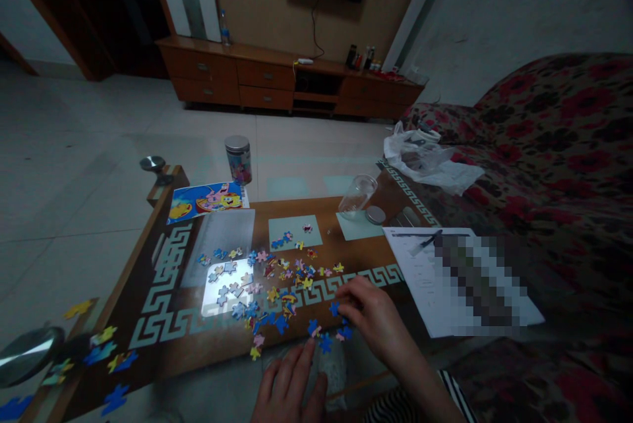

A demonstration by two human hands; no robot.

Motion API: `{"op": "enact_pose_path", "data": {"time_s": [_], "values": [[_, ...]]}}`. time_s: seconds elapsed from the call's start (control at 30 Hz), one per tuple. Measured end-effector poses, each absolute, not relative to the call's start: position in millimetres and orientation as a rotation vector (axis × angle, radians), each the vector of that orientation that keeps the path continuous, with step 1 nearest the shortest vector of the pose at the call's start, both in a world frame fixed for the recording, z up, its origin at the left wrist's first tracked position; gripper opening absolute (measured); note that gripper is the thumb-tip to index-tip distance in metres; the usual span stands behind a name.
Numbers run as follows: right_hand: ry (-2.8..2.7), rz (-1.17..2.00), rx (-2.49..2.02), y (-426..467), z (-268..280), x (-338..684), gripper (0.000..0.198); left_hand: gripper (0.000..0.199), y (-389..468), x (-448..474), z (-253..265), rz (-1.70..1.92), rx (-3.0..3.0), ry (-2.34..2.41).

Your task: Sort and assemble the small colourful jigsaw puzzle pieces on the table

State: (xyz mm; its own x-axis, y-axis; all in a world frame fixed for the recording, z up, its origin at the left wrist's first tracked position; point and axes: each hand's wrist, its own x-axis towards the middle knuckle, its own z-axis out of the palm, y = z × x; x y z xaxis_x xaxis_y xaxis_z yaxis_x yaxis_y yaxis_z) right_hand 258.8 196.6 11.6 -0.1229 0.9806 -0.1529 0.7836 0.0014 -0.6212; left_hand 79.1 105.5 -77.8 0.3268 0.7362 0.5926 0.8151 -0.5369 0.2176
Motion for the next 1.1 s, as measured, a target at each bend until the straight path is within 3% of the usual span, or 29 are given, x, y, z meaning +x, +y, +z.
{"op": "enact_pose_path", "data": {"time_s": [0.17, 0.4, 0.73, 0.93, 1.1], "values": [[-1.972, 0.673, -1.826, 226.0, 12.0, 277.3, 0.021, 0.015, 105.2, 87.6, -97.5, -1.186, -2.355, -1.458], [-2.29, 0.622, -1.923, 264.1, 17.5, 274.3, 0.02, 0.008, 106.0, 84.6, -102.0, -1.103, -2.419, -1.436], [-2.197, 0.616, -1.966, 262.0, 9.0, 271.8, 0.012, 0.011, 110.9, 79.3, -93.7, -1.053, -2.566, -1.351], [-2.237, 0.517, -1.915, 263.5, -7.9, 279.8, 0.007, 0.03, 112.3, 81.0, -67.5, -1.138, -2.471, -1.678], [-2.243, 0.542, -1.92, 266.6, -12.1, 281.5, 0.006, 0.041, 107.5, 81.8, -77.0, -0.924, -2.608, -1.885]]}}
